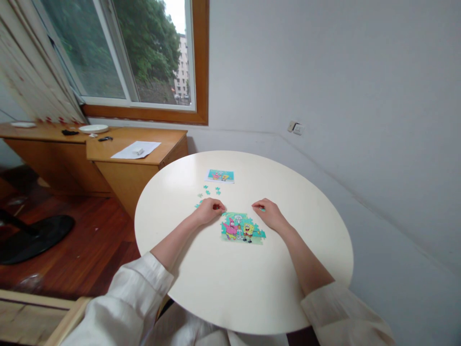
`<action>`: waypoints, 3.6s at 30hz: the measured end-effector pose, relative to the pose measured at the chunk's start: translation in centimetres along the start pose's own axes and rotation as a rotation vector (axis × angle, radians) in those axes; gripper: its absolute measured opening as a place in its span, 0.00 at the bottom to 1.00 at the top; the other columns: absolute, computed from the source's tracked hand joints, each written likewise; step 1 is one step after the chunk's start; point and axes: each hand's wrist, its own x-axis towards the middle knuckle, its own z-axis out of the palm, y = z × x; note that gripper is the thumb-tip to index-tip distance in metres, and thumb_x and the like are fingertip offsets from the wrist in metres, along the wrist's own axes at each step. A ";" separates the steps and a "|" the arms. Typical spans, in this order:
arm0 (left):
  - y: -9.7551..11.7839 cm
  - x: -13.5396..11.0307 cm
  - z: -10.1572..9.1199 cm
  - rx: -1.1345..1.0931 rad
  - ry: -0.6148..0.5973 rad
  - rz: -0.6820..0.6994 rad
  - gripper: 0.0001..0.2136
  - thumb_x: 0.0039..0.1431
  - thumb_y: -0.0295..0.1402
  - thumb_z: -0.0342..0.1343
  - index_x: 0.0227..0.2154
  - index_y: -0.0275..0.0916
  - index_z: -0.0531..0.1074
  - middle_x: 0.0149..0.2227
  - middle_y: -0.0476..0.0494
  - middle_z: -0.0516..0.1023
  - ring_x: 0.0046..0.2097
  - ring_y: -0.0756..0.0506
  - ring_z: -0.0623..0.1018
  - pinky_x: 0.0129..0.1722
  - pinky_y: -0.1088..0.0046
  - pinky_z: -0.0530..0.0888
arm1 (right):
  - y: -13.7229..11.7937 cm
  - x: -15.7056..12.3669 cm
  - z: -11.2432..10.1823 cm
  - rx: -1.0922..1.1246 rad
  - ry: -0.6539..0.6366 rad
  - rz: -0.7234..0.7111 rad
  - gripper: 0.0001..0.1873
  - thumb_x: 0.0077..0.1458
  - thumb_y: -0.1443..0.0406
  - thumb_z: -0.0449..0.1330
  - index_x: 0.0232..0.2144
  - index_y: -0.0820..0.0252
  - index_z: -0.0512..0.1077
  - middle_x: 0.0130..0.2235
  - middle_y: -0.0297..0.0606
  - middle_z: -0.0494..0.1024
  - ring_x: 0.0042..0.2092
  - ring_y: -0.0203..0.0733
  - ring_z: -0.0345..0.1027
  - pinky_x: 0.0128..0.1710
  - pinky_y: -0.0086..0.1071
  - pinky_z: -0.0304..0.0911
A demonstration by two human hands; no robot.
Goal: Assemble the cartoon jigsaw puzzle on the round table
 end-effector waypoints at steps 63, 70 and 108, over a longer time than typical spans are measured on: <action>-1.1 0.7 -3.6 0.085 0.603 -0.011 0.09 0.51 0.32 0.51 0.27 0.36 0.75 0.28 0.45 0.77 0.29 0.50 0.72 0.33 0.74 0.68 | 0.1 0.1 0.0 0.005 0.030 -0.020 0.08 0.49 0.67 0.56 0.28 0.59 0.76 0.33 0.38 0.75 0.35 0.38 0.68 0.39 0.33 0.62; -2.6 1.0 -5.7 -0.234 0.824 -0.114 0.09 0.48 0.33 0.50 0.26 0.35 0.74 0.23 0.47 0.74 0.27 0.49 0.72 0.29 0.75 0.68 | 0.6 0.1 0.1 0.004 0.098 -0.053 0.10 0.50 0.65 0.54 0.28 0.60 0.75 0.31 0.38 0.74 0.34 0.38 0.67 0.38 0.33 0.62; -2.2 0.4 -6.9 -0.451 1.059 -0.217 0.08 0.42 0.33 0.50 0.22 0.36 0.72 0.18 0.52 0.65 0.23 0.51 0.65 0.24 0.76 0.61 | 2.9 0.3 -1.5 -0.038 0.177 0.072 0.14 0.50 0.61 0.57 0.38 0.57 0.76 0.42 0.42 0.73 0.41 0.43 0.67 0.46 0.40 0.60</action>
